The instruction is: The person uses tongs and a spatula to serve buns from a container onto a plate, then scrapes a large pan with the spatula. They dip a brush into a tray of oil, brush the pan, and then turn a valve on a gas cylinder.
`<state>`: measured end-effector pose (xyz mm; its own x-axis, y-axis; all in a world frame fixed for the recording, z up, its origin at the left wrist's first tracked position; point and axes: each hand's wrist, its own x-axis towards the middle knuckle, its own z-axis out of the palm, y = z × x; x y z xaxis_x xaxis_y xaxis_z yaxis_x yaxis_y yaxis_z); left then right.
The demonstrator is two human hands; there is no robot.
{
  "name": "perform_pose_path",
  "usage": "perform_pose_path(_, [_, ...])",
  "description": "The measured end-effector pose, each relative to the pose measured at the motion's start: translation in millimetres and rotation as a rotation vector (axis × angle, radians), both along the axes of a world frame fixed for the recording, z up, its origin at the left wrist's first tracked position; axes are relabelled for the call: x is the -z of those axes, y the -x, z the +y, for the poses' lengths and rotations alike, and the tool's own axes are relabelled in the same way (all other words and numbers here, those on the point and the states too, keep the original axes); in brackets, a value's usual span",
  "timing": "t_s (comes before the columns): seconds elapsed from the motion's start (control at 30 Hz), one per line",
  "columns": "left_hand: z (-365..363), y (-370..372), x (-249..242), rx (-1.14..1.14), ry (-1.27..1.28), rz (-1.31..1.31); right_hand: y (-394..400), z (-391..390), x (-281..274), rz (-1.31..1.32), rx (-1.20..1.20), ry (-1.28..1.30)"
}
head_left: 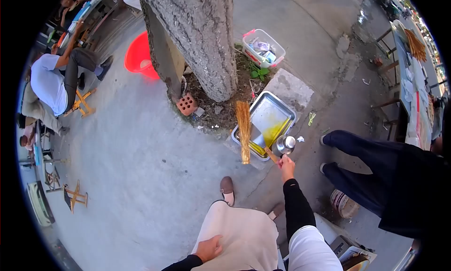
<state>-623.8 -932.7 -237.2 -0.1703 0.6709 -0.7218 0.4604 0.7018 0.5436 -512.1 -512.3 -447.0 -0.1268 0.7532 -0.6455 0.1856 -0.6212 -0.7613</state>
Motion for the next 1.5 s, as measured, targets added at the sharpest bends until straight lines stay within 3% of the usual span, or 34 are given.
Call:
perform_pose_path(0.07, [1.2, -3.5, 4.5, -0.081, 0.064, -0.015, 35.5, 35.7, 57.5, -0.001, -0.027, -0.009])
perform_pose_path(0.17, [-1.0, -22.6, 13.8, -0.219, 0.056, -0.007, 78.1, 74.7, 93.4, 0.07, -0.068, -0.058])
perform_pose_path(0.23, [9.8, -35.9, 11.2, -0.302, 0.522, -0.265, 92.6, 91.4, 115.6, 0.091, -0.121, -0.056])
perform_pose_path(0.27, [0.4, -55.3, 7.5, -0.329, 0.092, -0.016, 89.0, 100.8, 131.2, 0.088, -0.219, -0.047])
perform_pose_path(0.33, [-2.1, -81.1, 16.7, -0.396, 0.059, -0.015, 87.5, 106.7, 137.0, -0.026, -0.338, -0.032])
perform_pose_path(0.43, [4.4, -120.6, 15.7, -0.55, -0.007, -0.01, 76.9, 103.0, 119.8, -0.025, -0.287, 0.027])
perform_pose_path(0.53, [23.6, -140.9, 10.6, -0.618, 0.034, 0.008, 58.5, 78.1, 58.4, -0.011, -0.399, 0.013])
perform_pose_path(0.6, [34.1, -158.2, 8.9, -0.661, 0.069, -0.022, 21.1, 72.4, 53.9, -0.065, -0.66, -0.024])
perform_pose_path(0.7, [41.1, -184.4, 5.8, -0.79, 0.099, -0.027, 12.6, 13.8, -60.7, -0.179, -0.916, 0.121])
perform_pose_path(0.73, [38.9, -189.5, 5.0, -0.759, 0.128, -0.048, 1.1, 10.3, -69.8, -0.257, -1.049, 0.121])
perform_pose_path(0.83, [30.9, -210.4, 17.8, -0.981, 0.114, 0.091, -9.0, -5.7, -86.5, -0.515, -1.277, -0.003])
perform_pose_path(0.97, [-3.5, -209.3, 13.4, -1.158, 0.058, 0.209, 87.1, -74.7, -90.7, -0.522, -1.639, -0.048])
perform_pose_path(1.17, [-67.4, -175.4, -14.6, -1.569, 0.01, 0.221, 270.0, -250.6, -121.2, -0.479, -2.057, -0.213])
perform_pose_path(1.3, [-132.2, -157.5, -54.7, -1.806, 0.026, 0.054, 360.7, -369.4, -145.2, -0.491, -2.258, -0.328])
perform_pose_path(1.5, [-167.8, -182.0, -37.0, -2.182, -0.05, -0.159, 497.8, -465.6, -137.6, -0.659, -2.521, -0.509])
